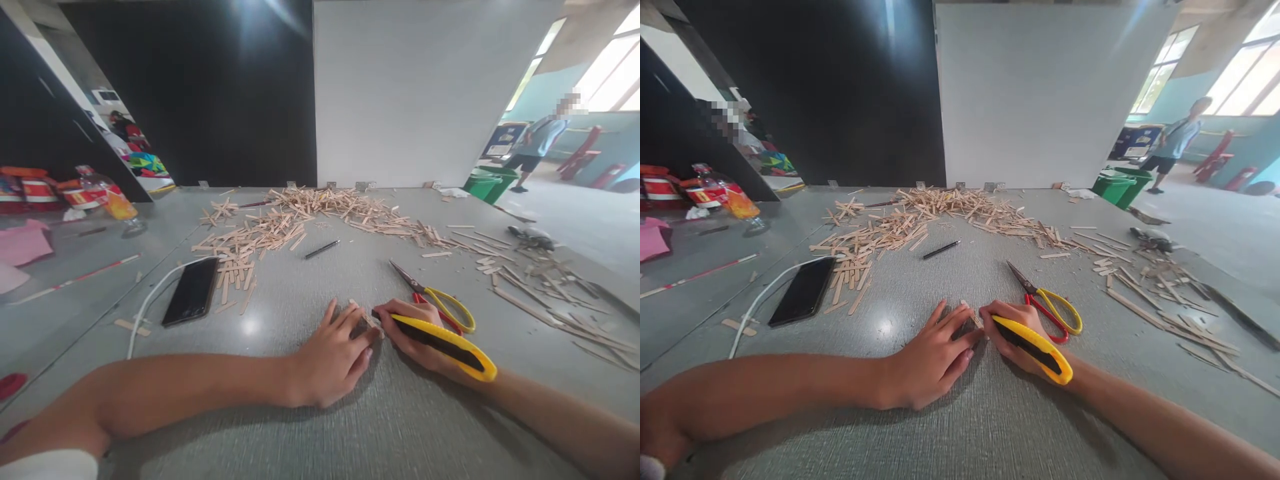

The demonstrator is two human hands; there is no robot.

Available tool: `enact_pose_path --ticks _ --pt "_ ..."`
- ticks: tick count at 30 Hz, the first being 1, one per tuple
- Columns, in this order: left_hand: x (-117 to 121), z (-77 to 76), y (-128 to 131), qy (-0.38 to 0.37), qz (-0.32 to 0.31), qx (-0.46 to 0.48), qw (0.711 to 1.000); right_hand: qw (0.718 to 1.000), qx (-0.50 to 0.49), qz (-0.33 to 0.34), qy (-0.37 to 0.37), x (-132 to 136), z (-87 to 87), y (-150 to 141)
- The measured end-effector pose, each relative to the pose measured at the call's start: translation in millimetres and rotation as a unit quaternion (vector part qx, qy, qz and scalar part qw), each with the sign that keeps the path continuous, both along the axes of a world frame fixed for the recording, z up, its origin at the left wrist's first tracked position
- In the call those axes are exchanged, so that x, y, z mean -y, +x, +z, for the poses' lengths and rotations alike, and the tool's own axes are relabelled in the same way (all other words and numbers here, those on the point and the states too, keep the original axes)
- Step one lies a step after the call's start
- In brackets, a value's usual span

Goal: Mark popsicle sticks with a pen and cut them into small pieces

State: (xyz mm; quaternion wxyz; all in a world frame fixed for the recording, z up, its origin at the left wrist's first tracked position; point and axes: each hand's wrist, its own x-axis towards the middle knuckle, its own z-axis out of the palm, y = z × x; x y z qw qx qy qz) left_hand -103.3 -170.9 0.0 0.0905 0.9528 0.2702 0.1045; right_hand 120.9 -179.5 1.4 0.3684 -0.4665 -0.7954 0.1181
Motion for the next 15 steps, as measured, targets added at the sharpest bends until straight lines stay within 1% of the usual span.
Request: enact_pose_path --ticks 3,5,7,9,12,15 --pt "-0.6 0.0 -0.1 -0.002 0.002 0.0 1.0 0.999 -0.014 -0.021 -0.028 -1.4 4.9 -2.9" --pt "-1.1 -0.4 0.0 -0.005 0.004 0.013 1.0 0.996 -0.027 -0.042 -0.071 -2.9 8.2 -5.4" --pt "-1.3 -1.1 0.1 -0.008 0.006 0.027 1.0 0.991 -0.035 -0.049 -0.118 -4.8 9.8 -6.9" --pt "-1.1 -1.8 0.3 -0.008 0.006 0.03 1.0 0.986 -0.047 -0.041 -0.157 -6.8 8.3 -6.6" --pt "-1.3 -2.0 -0.1 -0.001 0.004 0.028 1.0 0.975 -0.099 -0.027 -0.2 -9.8 1.9 -3.6" --pt "-4.0 -0.6 -1.3 0.01 -0.004 0.033 0.999 0.969 -0.116 -0.018 -0.219 -11.8 -2.1 -1.9"
